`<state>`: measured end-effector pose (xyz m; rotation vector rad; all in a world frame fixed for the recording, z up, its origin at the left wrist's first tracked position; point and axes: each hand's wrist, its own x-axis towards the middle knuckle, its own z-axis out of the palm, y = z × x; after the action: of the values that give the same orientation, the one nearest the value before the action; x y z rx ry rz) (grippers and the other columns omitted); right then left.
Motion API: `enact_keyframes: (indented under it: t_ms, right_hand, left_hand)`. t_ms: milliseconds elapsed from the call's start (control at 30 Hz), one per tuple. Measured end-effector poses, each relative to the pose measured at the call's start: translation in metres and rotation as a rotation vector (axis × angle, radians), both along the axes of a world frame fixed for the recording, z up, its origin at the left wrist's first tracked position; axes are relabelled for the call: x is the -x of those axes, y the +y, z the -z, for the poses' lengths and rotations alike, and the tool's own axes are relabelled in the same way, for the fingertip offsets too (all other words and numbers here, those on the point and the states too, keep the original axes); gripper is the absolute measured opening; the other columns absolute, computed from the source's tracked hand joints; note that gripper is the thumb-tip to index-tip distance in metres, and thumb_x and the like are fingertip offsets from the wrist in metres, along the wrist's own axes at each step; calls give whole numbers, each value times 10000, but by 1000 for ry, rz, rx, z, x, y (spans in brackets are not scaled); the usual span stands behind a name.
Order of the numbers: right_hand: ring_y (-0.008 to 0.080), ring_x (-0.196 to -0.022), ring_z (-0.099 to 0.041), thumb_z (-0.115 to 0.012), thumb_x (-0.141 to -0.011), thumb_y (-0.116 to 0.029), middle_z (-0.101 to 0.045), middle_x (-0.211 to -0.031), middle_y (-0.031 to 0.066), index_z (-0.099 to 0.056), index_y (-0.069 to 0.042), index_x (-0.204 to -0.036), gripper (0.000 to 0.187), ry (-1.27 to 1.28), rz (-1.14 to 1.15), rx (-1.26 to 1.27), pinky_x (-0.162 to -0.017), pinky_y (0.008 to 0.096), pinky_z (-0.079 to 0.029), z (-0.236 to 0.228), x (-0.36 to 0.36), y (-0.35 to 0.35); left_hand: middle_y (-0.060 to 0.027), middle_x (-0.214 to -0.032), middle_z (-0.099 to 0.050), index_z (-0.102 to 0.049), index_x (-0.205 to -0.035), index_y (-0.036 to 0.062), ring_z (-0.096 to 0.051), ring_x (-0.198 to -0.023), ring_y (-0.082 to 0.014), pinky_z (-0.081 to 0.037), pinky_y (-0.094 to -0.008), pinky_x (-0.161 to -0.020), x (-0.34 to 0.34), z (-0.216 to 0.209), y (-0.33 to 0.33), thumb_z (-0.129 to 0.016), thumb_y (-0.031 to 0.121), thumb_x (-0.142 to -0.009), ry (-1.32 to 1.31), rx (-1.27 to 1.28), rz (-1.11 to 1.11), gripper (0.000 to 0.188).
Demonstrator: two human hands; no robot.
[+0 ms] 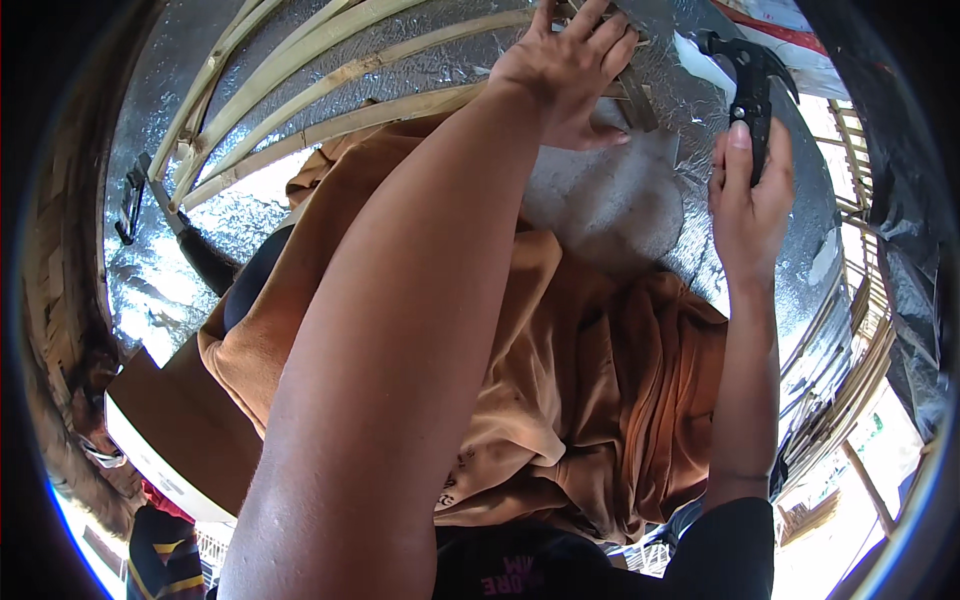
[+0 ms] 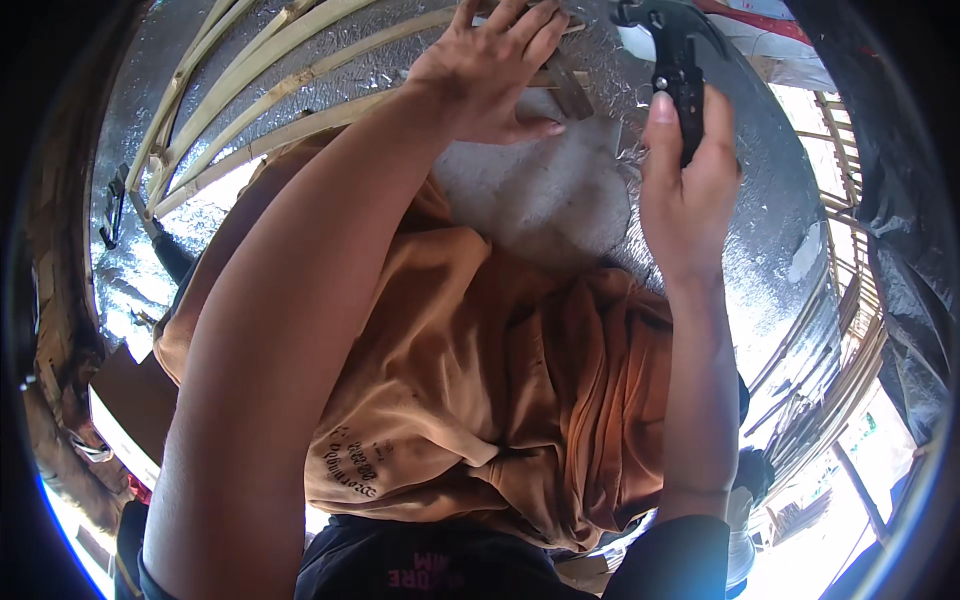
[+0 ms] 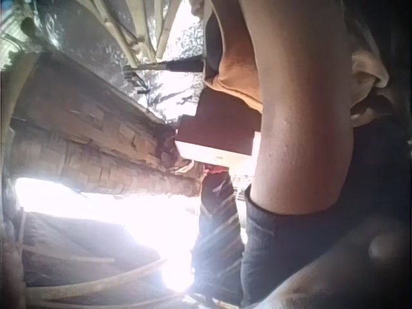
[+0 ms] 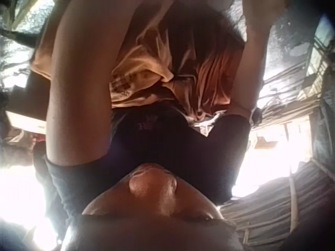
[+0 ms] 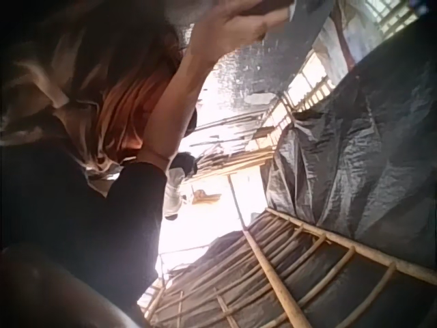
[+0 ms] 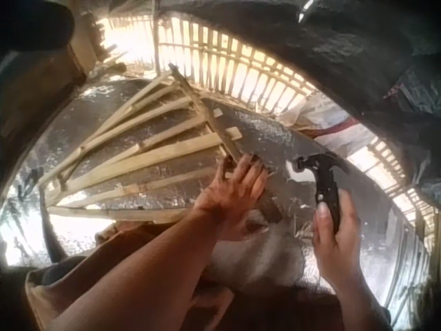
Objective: The person assembles a bamboo lattice structure by hand, aligning strips and securing them using a hammer and small nails.
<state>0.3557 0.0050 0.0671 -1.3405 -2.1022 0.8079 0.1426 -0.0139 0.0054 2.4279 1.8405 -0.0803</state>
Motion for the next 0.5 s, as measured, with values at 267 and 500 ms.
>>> enact_keyframes:
  t_ms: [267,500]
  right_hand:
    - [74,-575,-565,-529,-1063,-271,-603,-712,26,-549,-1,-1132,279,69,80,59,-503,261,-446,11,-16,7]
    - [415,-826,-723,-551,-1037,-246,-701,-841,210,-594,-51,-1191,252,-419,-79,56,-696,478,-533,27,-26,10]
  left_hand:
    - [-155,-1679,-150,-161,-1597,14,-93,-1556,-352,-101,-620,-1229,-1,-3,1,-420,754,-917,-10,21,14,1038]
    - [-146,-1680,-153,-159,-1600,16,-86,-1558,-339,-91,-594,-1238,0,-10,-5,-407,752,-928,-25,29,-3,1027]
